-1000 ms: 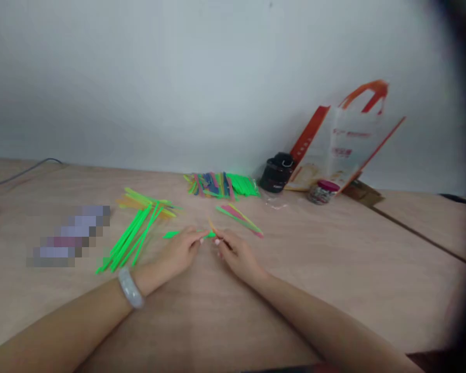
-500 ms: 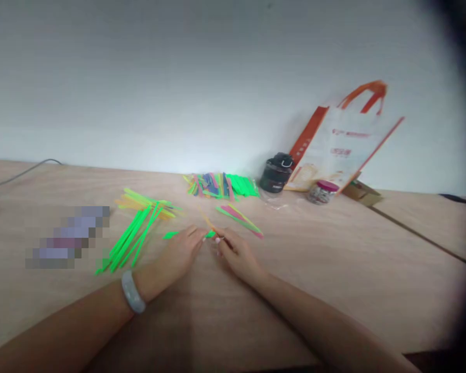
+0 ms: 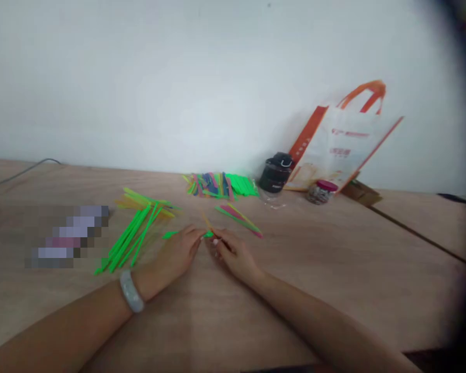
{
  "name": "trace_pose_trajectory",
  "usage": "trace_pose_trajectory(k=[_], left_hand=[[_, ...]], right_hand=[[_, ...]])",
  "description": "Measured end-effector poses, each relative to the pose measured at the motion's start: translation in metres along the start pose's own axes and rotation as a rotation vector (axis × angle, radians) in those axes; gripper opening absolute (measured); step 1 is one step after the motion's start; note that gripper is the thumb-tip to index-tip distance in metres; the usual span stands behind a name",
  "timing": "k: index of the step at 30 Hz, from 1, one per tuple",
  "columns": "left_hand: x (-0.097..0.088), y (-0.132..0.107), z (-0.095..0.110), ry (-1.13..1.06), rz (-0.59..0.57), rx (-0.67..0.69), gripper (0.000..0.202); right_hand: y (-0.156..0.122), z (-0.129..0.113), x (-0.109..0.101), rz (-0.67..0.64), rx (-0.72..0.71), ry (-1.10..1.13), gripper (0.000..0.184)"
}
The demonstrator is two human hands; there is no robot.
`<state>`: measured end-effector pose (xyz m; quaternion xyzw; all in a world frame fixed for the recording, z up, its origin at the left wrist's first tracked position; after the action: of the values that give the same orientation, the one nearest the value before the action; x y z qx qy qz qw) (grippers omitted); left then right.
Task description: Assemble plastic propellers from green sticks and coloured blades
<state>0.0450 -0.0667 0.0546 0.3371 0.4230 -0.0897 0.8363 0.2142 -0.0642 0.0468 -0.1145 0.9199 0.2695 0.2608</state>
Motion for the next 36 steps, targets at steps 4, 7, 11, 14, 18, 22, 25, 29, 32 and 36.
trace_pose_trajectory(k=[4,7,11,14,18,22,25,29,32,36], left_hand=[[-0.001,0.001,0.000,-0.022,0.011,0.006,0.029],[-0.002,0.001,0.002,-0.028,-0.009,-0.003,0.030],[-0.003,0.002,0.004,-0.026,-0.014,-0.005,0.030],[-0.003,0.002,0.004,-0.028,-0.009,-0.009,0.029],[-0.003,0.002,0.002,-0.039,-0.028,-0.029,0.026],[-0.001,0.002,0.000,-0.089,-0.002,-0.025,0.024],[0.001,0.002,0.001,-0.069,0.007,-0.027,0.023],[-0.001,0.003,0.005,0.086,-0.043,-0.010,0.022],[-0.012,0.004,-0.002,0.288,-0.071,0.000,0.023],[-0.042,0.010,-0.030,0.574,-0.032,-0.140,0.025]], right_hand=[[-0.001,0.000,-0.001,-0.006,-0.033,-0.062,0.034],[-0.001,-0.001,-0.002,-0.010,-0.052,-0.100,0.035],[-0.002,-0.004,-0.002,0.000,-0.067,-0.092,0.035],[-0.003,-0.005,-0.002,-0.003,-0.073,-0.102,0.034],[-0.006,-0.004,-0.001,-0.024,-0.093,-0.134,0.034],[-0.006,-0.003,0.000,-0.022,-0.095,-0.127,0.034],[-0.002,-0.003,0.001,-0.008,-0.082,-0.107,0.034],[0.002,-0.002,0.002,-0.013,-0.075,-0.098,0.037],[0.002,0.000,0.000,-0.006,-0.067,-0.150,0.040],[0.002,0.005,-0.006,0.042,-0.030,-0.225,0.041]])
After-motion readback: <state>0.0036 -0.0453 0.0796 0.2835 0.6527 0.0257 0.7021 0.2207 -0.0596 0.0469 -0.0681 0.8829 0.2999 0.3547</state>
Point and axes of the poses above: each hand's wrist, its own y-axis towards the middle knuckle, its own x-axis out of the palm, z = x × y, the point moved 2 cm from there along y, towards the middle knuckle
